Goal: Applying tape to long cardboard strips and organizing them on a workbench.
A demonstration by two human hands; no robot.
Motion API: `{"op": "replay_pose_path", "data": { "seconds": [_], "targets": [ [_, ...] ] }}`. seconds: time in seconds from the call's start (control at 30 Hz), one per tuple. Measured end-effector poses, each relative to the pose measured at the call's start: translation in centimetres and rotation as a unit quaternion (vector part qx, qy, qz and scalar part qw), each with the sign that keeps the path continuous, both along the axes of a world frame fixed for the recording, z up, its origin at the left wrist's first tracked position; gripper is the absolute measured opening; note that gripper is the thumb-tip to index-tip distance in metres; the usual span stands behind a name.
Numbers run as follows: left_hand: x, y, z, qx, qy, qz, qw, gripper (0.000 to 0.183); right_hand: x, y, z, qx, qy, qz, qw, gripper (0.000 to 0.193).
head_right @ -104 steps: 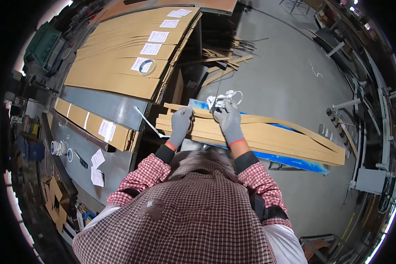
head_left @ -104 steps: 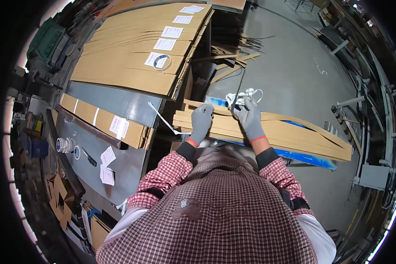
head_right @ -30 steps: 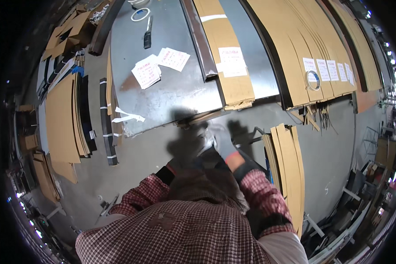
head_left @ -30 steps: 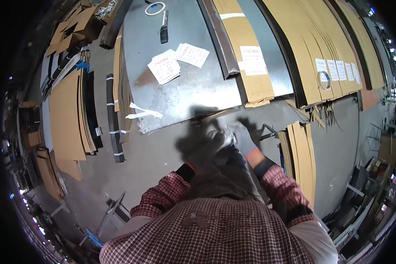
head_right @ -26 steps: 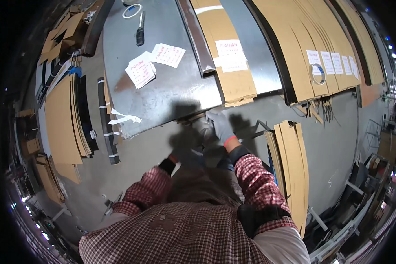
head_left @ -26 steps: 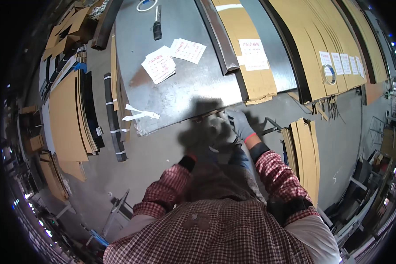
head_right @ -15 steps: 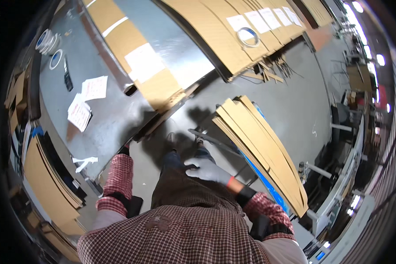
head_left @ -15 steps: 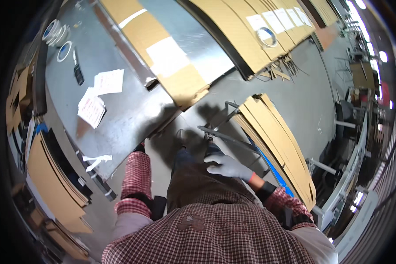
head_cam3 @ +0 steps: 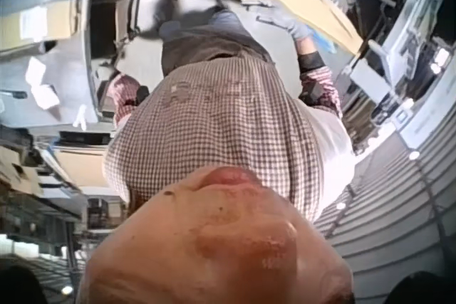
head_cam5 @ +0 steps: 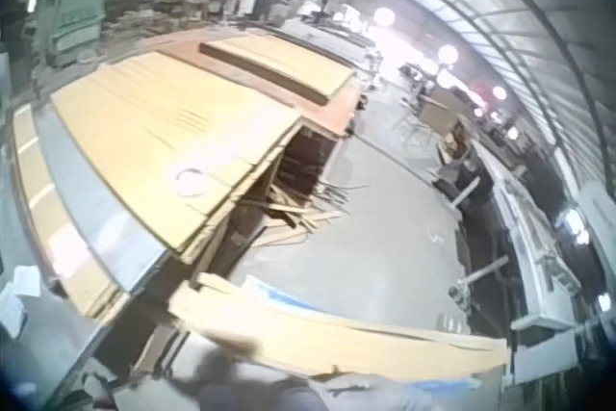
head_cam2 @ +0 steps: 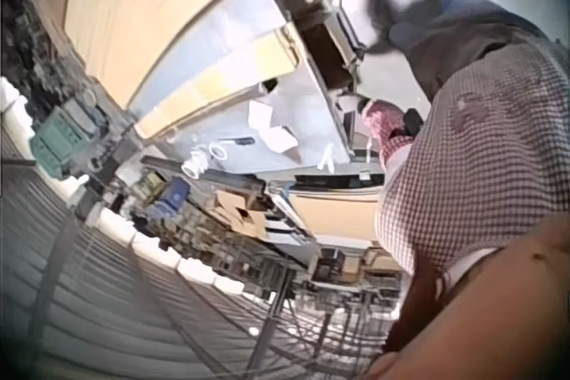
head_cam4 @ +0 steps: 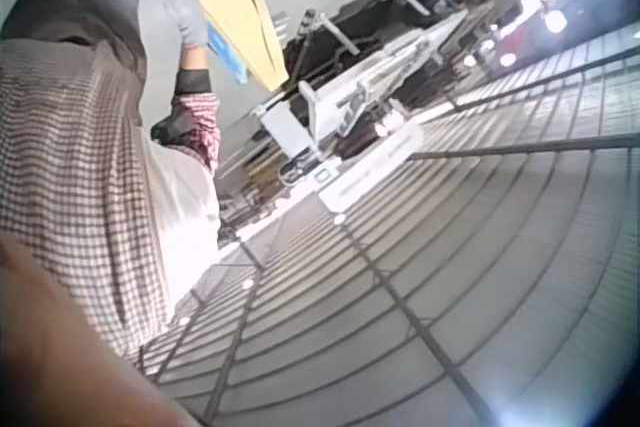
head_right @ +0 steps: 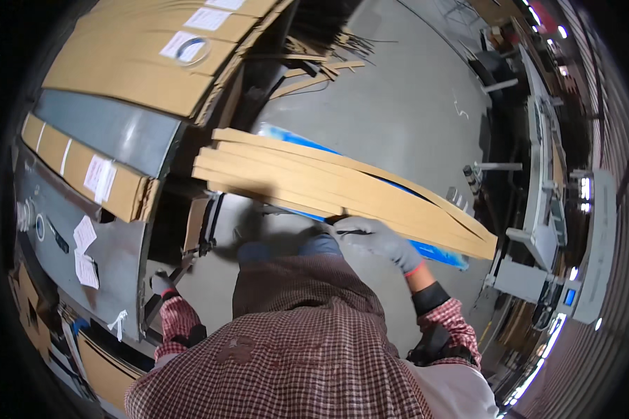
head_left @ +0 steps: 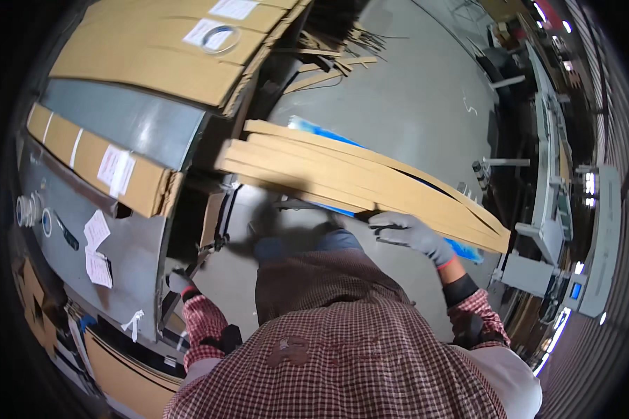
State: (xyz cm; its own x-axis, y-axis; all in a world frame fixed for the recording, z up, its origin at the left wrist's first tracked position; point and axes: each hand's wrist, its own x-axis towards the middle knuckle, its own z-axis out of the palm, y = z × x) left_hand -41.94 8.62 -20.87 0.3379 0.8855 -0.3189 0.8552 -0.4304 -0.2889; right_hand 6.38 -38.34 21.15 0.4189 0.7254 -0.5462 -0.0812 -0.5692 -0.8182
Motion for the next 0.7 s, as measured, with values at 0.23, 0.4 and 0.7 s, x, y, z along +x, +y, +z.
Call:
{"op": "replay_pose_path", "data": {
  "seconds": [0.23,0.4,0.7],
  "targets": [
    [16.7,-22.0,19.5,-0.005,-0.546,0.216,0.809,0.027,15.2,-20.8,3.0,-0.195,-0.227,-0.148,0.943,0.037],
    [35.4,-43.1,31.7,-0.592,-0.667,0.246,0.380,0.034,20.7,-20.5,-3.7,-0.116,-0.207,0.020,0.971,0.045],
    [45.7,-54.4,28.2,-0.273,-0.632,0.232,0.687,0.055,21.7,-17.5,-6.5,0.042,0.005,0.157,0.987,0.031]
  ]
}}
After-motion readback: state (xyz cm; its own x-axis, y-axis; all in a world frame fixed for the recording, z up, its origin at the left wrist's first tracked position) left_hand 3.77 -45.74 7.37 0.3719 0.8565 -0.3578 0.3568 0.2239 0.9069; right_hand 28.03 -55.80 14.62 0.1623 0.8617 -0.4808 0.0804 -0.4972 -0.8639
